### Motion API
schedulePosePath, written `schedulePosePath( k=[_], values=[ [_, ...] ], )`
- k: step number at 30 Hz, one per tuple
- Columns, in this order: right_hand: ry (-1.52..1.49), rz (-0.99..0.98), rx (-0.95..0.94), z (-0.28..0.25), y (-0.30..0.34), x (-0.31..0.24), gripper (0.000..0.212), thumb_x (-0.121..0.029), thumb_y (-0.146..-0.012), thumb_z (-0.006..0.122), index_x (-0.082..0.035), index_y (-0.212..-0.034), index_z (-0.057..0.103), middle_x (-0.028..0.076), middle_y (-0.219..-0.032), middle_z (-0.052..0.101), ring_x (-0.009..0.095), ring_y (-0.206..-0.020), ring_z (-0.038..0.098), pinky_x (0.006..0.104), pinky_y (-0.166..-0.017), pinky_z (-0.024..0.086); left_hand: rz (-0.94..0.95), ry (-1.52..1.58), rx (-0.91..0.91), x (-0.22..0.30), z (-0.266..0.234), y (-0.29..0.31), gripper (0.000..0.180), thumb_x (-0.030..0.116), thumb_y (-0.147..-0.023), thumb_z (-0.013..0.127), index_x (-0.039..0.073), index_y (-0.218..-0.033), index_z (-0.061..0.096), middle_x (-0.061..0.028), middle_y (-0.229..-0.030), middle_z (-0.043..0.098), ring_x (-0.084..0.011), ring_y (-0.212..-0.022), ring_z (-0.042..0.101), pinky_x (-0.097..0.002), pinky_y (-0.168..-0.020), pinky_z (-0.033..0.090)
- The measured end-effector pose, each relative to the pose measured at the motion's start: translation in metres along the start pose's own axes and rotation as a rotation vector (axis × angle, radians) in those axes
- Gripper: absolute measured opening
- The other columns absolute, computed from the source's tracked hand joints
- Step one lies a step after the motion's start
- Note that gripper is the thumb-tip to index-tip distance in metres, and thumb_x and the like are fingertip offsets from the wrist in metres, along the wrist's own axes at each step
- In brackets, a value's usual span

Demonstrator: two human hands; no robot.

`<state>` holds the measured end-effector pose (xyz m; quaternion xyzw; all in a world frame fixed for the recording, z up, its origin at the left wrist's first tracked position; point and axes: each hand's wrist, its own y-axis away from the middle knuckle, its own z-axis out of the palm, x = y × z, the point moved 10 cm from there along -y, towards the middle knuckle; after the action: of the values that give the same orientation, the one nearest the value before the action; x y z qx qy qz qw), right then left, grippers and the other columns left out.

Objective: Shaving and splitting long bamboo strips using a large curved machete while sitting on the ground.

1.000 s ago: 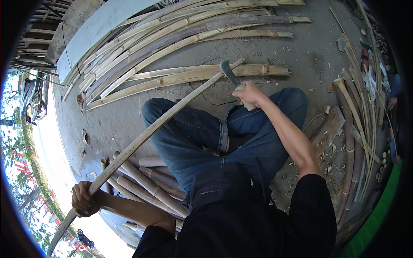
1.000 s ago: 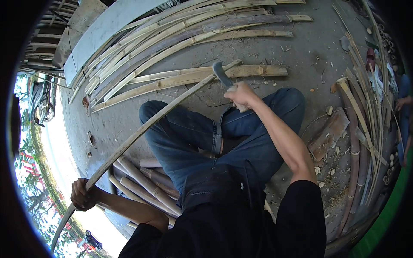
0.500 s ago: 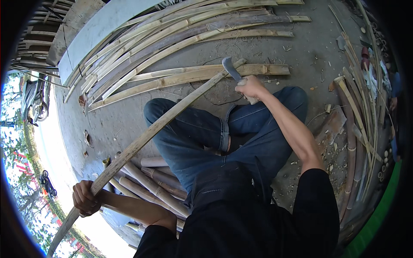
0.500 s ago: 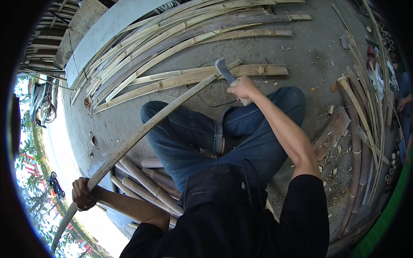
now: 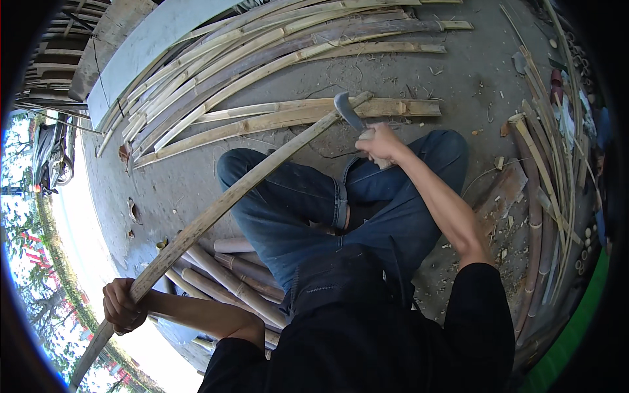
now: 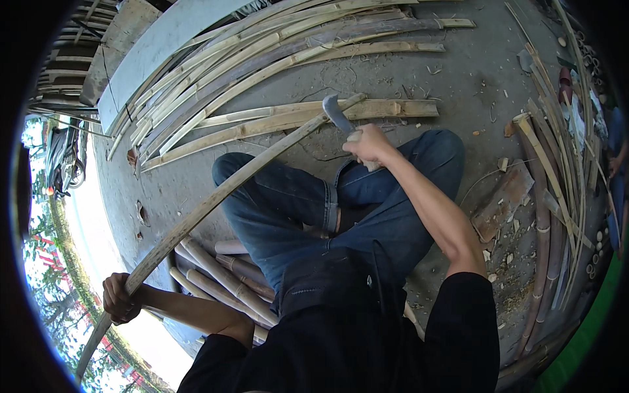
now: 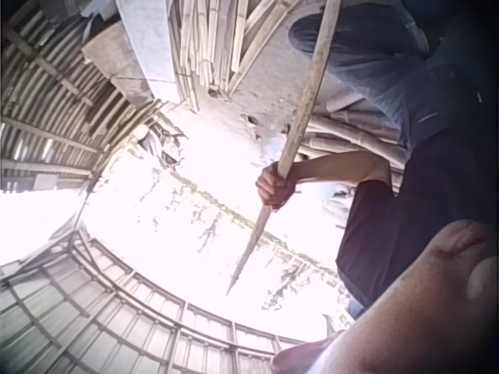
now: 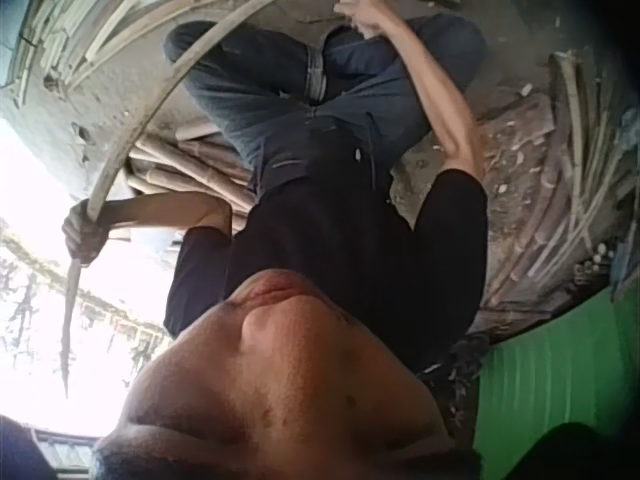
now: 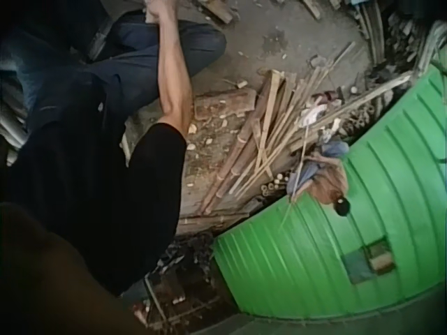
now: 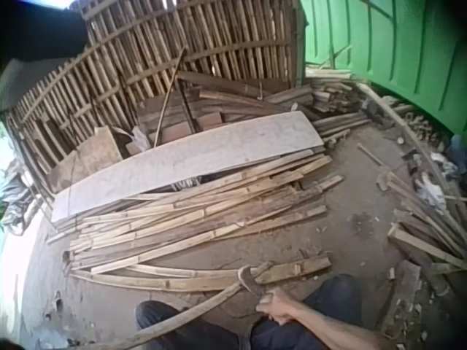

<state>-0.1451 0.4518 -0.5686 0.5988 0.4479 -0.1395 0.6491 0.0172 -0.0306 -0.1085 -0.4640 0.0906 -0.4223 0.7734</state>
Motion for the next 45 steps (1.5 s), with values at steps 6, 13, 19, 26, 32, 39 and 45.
schedulePosePath(
  k=[6,13,19,26,32,39,45],
  values=[
    [0.162,0.057,0.183,-0.05,-0.043,0.013,0.032,-0.014,-0.076,0.076,0.008,-0.096,0.066,0.009,-0.066,0.065,0.016,-0.051,0.062,0.0326,-0.048,0.051,0.006,-0.044,0.061,-0.004,-0.022,0.004,0.036,0.012,-0.079,0.056,0.023,-0.049,0.039,0.0111,-0.038,0.044,0.001,-0.03,0.039,-0.0127,-0.032,0.035],
    [0.111,-0.097,0.146,-0.012,-0.017,-0.027,0.022,-0.014,-0.078,0.075,0.003,-0.089,0.067,0.006,-0.065,0.064,0.014,-0.051,0.062,0.0316,-0.047,0.05,0.074,-0.083,0.171,0.022,-0.031,0.023,0.036,0.012,-0.08,0.057,0.023,-0.05,0.04,0.0119,-0.038,0.042,0.0009,-0.03,0.039,-0.0129,-0.032,0.034],
    [-0.054,-0.094,-0.148,0.051,0.013,-0.039,0.03,-0.015,-0.077,0.075,0.008,-0.095,0.067,0.007,-0.067,0.066,0.015,-0.051,0.062,0.0315,-0.047,0.051,0.059,-0.309,0.345,0.032,-0.054,0.043,0.042,0.011,-0.089,0.055,0.022,-0.052,0.039,0.0108,-0.04,0.039,-0.0005,-0.032,0.035,-0.0154,-0.039,0.029],
    [0.084,-0.091,0.03,0.046,0.006,-0.033,0.062,-0.022,-0.075,0.078,0.012,-0.124,0.06,0.014,-0.072,0.071,0.019,-0.057,0.069,0.0337,-0.056,0.054,0.073,-0.502,0.722,0.075,-0.099,0.097,0.046,0.012,-0.096,0.051,0.021,-0.054,0.035,0.0062,-0.044,0.03,-0.0063,-0.038,0.026,-0.0217,-0.045,0.029],
    [0.156,0.026,0.226,-0.022,-0.042,0.003,0.038,-0.027,-0.074,0.079,0.005,-0.091,0.07,0.013,-0.07,0.071,0.02,-0.057,0.069,0.0344,-0.057,0.055,0.102,-0.533,0.938,0.089,-0.131,0.137,0.047,0.012,-0.094,0.054,0.02,-0.055,0.032,0.0047,-0.045,0.027,-0.0077,-0.04,0.025,-0.0217,-0.043,0.027],
    [0.352,-0.128,0.315,-0.016,-0.049,-0.015,0.047,-0.031,-0.07,0.083,0.005,-0.099,0.072,0.017,-0.076,0.073,0.023,-0.061,0.071,0.0373,-0.064,0.057,0.154,-0.579,1.091,0.108,-0.157,0.157,0.046,0.012,-0.092,0.057,0.02,-0.056,0.031,0.0042,-0.048,0.026,-0.0084,-0.041,0.027,-0.0223,-0.042,0.027],
    [0.263,-0.185,-0.086,0.079,-0.01,-0.04,0.042,-0.03,-0.072,0.081,0.001,-0.099,0.073,0.016,-0.079,0.073,0.023,-0.067,0.073,0.0368,-0.068,0.058,0.168,-0.68,1.356,0.126,-0.18,0.183,0.045,0.014,-0.09,0.06,0.018,-0.057,0.029,0.0038,-0.05,0.025,-0.0105,-0.042,0.029,-0.0243,-0.043,0.029]
  ],
)
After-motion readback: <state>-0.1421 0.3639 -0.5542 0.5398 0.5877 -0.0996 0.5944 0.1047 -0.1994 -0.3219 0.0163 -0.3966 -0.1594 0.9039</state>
